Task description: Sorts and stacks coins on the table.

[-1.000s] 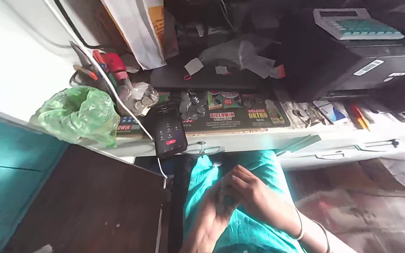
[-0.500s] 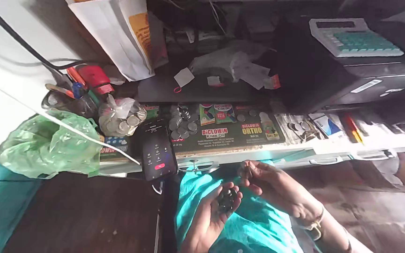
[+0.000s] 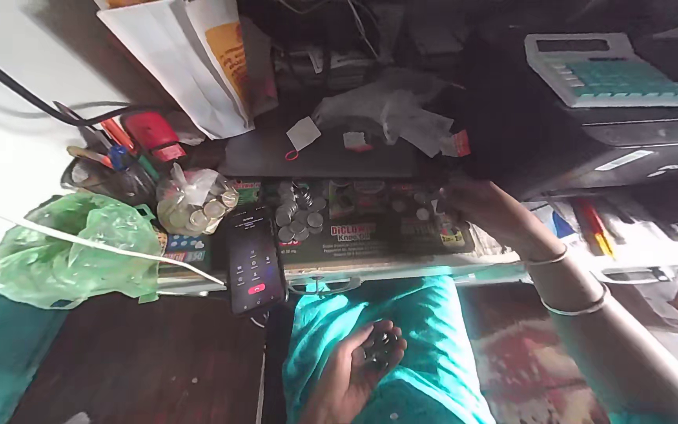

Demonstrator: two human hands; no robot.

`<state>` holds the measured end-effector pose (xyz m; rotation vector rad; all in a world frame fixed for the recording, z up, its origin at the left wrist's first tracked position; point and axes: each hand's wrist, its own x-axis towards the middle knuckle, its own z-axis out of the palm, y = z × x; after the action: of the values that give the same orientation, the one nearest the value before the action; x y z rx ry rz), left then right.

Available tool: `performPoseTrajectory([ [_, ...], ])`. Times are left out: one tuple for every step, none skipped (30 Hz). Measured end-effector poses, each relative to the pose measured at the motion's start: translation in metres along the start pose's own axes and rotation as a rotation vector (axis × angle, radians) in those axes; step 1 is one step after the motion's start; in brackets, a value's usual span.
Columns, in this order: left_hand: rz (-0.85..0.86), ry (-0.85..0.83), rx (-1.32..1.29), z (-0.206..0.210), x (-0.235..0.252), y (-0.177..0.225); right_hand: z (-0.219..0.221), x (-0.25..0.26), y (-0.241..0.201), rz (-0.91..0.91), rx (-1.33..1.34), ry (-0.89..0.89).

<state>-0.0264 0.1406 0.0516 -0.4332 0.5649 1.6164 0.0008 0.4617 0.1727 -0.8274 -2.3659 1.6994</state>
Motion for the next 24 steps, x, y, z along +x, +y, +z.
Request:
performPoseTrajectory([
  [0.002,-0.017,-0.003,0.001,0.001,0.0,-0.005,-0.001,0.0,0.002,0.075,-0.035],
  [0.004,-0.026,-0.004,0.002,0.001,0.001,-0.011,-0.003,0.001,-0.012,0.162,-0.082],
  [0.004,-0.025,-0.008,0.004,0.002,0.001,-0.016,-0.004,0.003,-0.019,0.246,-0.122],
  [0.005,-0.019,-0.018,0.006,0.004,0.002,-0.02,-0.006,0.005,-0.017,0.3,-0.152],
  [0.004,-0.012,-0.025,0.007,0.005,0.002,-0.023,-0.007,0.007,-0.014,0.322,-0.165],
  [0.002,-0.014,-0.03,0.007,0.007,0.003,-0.026,-0.008,0.01,-0.015,0.325,-0.168],
  [0.0,-0.017,-0.031,0.008,0.008,0.003,-0.027,-0.009,0.011,-0.02,0.31,-0.158],
  [-0.003,-0.025,-0.029,0.008,0.008,0.004,-0.027,-0.01,0.011,-0.025,0.287,-0.139],
  [-0.005,-0.032,-0.022,0.009,0.008,0.004,-0.026,-0.011,0.011,-0.031,0.255,-0.12],
  [-0.007,-0.041,-0.015,0.009,0.009,0.004,-0.025,-0.01,0.011,-0.033,0.206,-0.094],
  [-0.011,-0.047,-0.014,0.009,0.009,0.004,-0.022,-0.009,0.01,-0.028,0.153,-0.066],
  [-0.016,-0.046,-0.014,0.01,0.009,0.004,-0.019,-0.007,0.009,-0.021,0.101,-0.045],
  [-0.02,-0.036,-0.016,0.01,0.009,0.004,-0.017,-0.004,0.008,-0.007,0.049,-0.027],
  [-0.022,-0.029,-0.015,0.01,0.008,0.004,-0.014,-0.002,0.005,0.007,0.005,-0.016],
  [-0.02,-0.016,-0.016,0.01,0.007,0.004,-0.01,0.0,0.003,0.017,-0.036,-0.007],
  [-0.016,-0.003,-0.015,0.01,0.007,0.004,-0.008,0.002,0.001,0.017,-0.068,-0.006],
  [-0.011,0.008,-0.014,0.01,0.006,0.004,-0.007,0.003,-0.001,0.007,-0.095,-0.017],
  [-0.006,0.014,-0.018,0.009,0.005,0.004,-0.008,0.004,-0.001,-0.003,-0.122,-0.041],
  [0.0,0.023,-0.022,0.008,0.004,0.004,-0.011,0.005,-0.001,-0.013,-0.148,-0.071],
  [0.006,0.031,-0.023,0.007,0.004,0.005,-0.014,0.006,-0.001,-0.02,-0.166,-0.093],
  [0.013,0.036,-0.023,0.006,0.003,0.006,-0.017,0.006,-0.001,-0.039,-0.166,-0.108],
  [0.021,0.031,-0.018,0.004,0.003,0.006,-0.019,0.006,0.0,-0.06,-0.162,-0.124],
  [0.028,0.026,-0.016,0.002,0.003,0.007,-0.02,0.006,0.001,-0.073,-0.147,-0.132],
  [0.034,0.023,-0.015,0.001,0.003,0.007,-0.02,0.006,0.001,-0.081,-0.136,-0.127],
])
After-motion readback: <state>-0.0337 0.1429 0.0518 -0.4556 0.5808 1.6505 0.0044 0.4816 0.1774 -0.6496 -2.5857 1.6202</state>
